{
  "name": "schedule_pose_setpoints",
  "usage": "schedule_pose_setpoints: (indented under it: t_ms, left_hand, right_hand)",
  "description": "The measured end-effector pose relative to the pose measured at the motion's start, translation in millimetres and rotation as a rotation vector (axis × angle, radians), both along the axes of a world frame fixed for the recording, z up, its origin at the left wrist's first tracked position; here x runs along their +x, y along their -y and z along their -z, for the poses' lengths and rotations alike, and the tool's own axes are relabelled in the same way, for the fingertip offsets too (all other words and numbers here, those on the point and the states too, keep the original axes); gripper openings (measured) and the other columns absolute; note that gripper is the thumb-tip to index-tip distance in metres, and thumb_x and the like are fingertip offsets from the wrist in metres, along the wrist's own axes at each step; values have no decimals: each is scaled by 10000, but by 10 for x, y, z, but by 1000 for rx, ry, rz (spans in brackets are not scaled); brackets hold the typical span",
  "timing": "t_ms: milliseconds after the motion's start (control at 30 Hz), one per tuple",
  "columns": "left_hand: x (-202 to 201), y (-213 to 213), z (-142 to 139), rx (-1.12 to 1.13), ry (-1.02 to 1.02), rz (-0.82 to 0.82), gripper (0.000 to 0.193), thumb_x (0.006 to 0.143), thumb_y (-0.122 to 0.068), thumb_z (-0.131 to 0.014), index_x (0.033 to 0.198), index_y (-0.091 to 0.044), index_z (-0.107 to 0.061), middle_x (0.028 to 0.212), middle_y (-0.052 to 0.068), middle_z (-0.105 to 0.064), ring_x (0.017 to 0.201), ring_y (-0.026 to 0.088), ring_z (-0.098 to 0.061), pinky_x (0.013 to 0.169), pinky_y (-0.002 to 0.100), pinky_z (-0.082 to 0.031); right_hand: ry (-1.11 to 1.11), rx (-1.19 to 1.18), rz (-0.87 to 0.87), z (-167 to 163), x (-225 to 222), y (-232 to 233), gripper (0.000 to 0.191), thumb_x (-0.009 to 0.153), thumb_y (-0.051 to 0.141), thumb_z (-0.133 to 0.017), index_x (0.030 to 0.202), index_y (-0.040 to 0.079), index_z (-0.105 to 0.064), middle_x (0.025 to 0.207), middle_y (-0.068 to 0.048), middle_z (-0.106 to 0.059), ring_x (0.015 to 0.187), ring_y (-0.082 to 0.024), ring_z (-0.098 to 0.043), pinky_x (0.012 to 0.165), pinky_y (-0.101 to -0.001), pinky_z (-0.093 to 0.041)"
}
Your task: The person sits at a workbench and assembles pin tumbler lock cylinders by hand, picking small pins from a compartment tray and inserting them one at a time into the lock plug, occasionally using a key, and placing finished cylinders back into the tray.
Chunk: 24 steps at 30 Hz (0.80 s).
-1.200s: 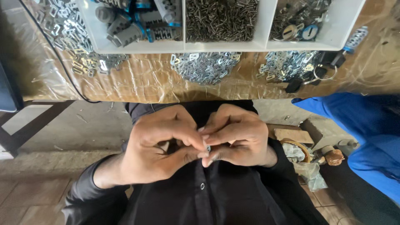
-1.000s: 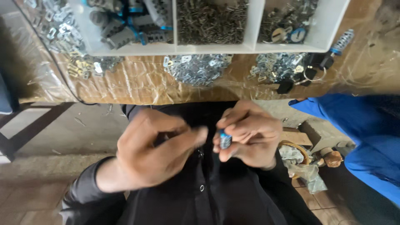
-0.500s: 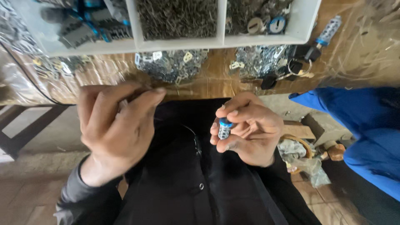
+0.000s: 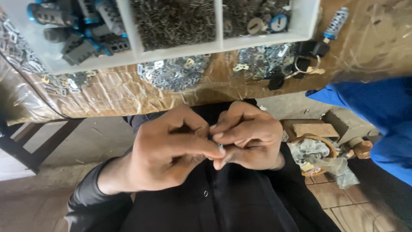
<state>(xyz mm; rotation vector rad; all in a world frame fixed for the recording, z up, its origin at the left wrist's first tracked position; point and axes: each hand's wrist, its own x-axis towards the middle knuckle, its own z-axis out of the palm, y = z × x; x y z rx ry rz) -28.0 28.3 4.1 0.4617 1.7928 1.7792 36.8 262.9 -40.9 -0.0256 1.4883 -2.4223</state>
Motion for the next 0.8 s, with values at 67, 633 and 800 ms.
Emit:
schedule_pose_setpoints:
  t_ms: [67,633,800]
  left_hand:
    - [73,-67,37,-19,-154,-72,367,852,113,-787,1117,-140,-773,1050,49,-613,815,161,-638,703,265,-512]
    - [-163,-216,-77,-97,-568,-91,257,768,24,-863,992,-16,-742,975,123,-689,826,243,-700,690,350,-591]
    - [-208,-212,-85,-66,-458,-157,217,804,30,-841,985,-14,-730,986,99,-686,812,218,-695,679,326,-574]
  right_hand:
    - [-27,6,29,10,16,-33,415,823,6,-906,1199,-17,-734,1172,-174,-693,1002,-164,-717,860,-213,-610]
    - [223,-54,54,-96,-17,-74,391,823,-68,-843,1190,-63,-708,1220,-220,-651,954,-208,-776,809,-279,-695]
    - [132,-195,62,-64,-17,56,430,863,-107,-860,1254,-72,-684,1234,-219,-637,1032,-205,-720,878,-262,-644]
